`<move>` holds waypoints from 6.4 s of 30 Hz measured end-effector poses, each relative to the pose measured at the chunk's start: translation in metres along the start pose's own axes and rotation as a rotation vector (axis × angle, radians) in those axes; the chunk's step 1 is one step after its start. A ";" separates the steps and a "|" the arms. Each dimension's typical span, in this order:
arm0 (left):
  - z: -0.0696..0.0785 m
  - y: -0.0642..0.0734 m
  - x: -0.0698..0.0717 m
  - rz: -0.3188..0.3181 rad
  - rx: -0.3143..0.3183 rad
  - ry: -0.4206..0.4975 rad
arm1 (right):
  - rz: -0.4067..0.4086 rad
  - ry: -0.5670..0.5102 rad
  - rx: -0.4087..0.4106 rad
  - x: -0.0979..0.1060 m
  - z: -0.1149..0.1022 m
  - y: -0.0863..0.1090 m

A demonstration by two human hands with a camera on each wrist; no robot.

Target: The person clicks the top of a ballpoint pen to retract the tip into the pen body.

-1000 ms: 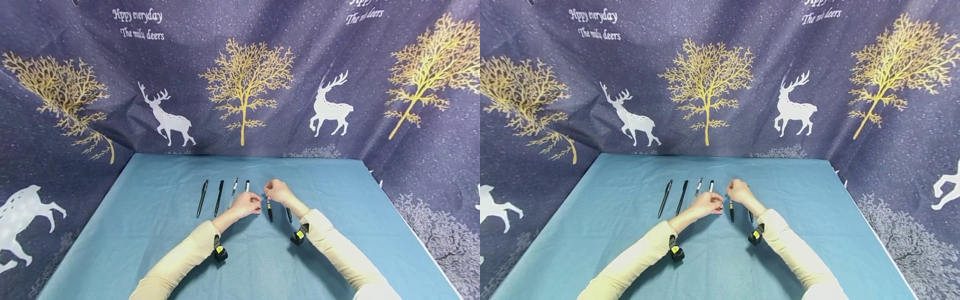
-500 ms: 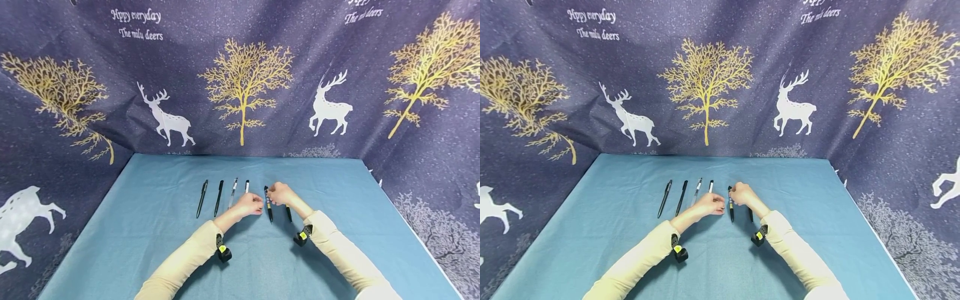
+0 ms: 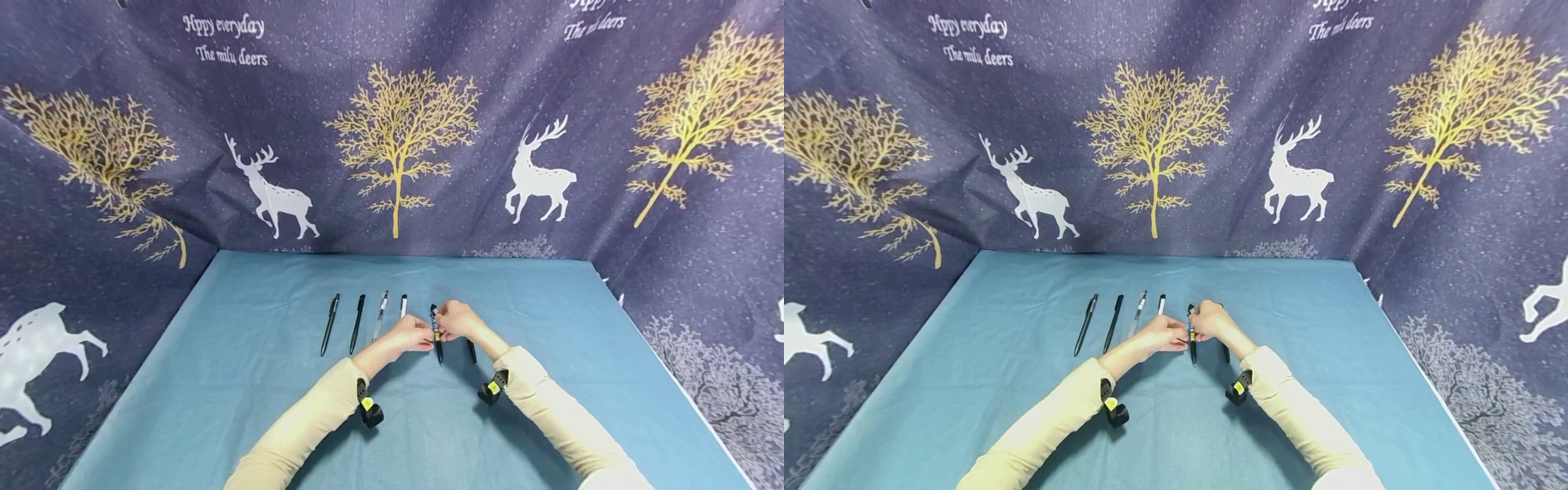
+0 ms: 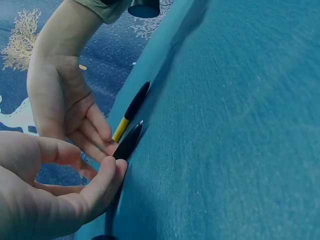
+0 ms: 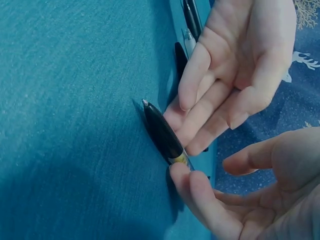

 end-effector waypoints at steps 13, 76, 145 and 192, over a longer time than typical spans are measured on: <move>-0.001 -0.002 -0.001 -0.025 0.015 -0.008 | -0.040 -0.023 -0.019 -0.007 0.005 -0.003; -0.004 0.001 0.005 0.020 0.021 0.091 | -0.075 -0.616 -0.118 -0.016 0.000 -0.015; -0.012 0.008 -0.014 -0.162 0.053 0.060 | -0.223 -1.318 -0.235 -0.028 -0.017 -0.010; -0.020 0.011 -0.018 -0.193 0.065 0.064 | -0.250 -1.277 -0.240 -0.039 -0.012 -0.009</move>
Point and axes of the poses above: each hand's wrist, its own y-axis away from the middle knuckle, its own x-axis out of the back of the hand, z = x × y, the point moved 6 cm from there along -y, towards the middle knuckle, and after that the axes turned 5 degrees about z, right-handed, at the moved point
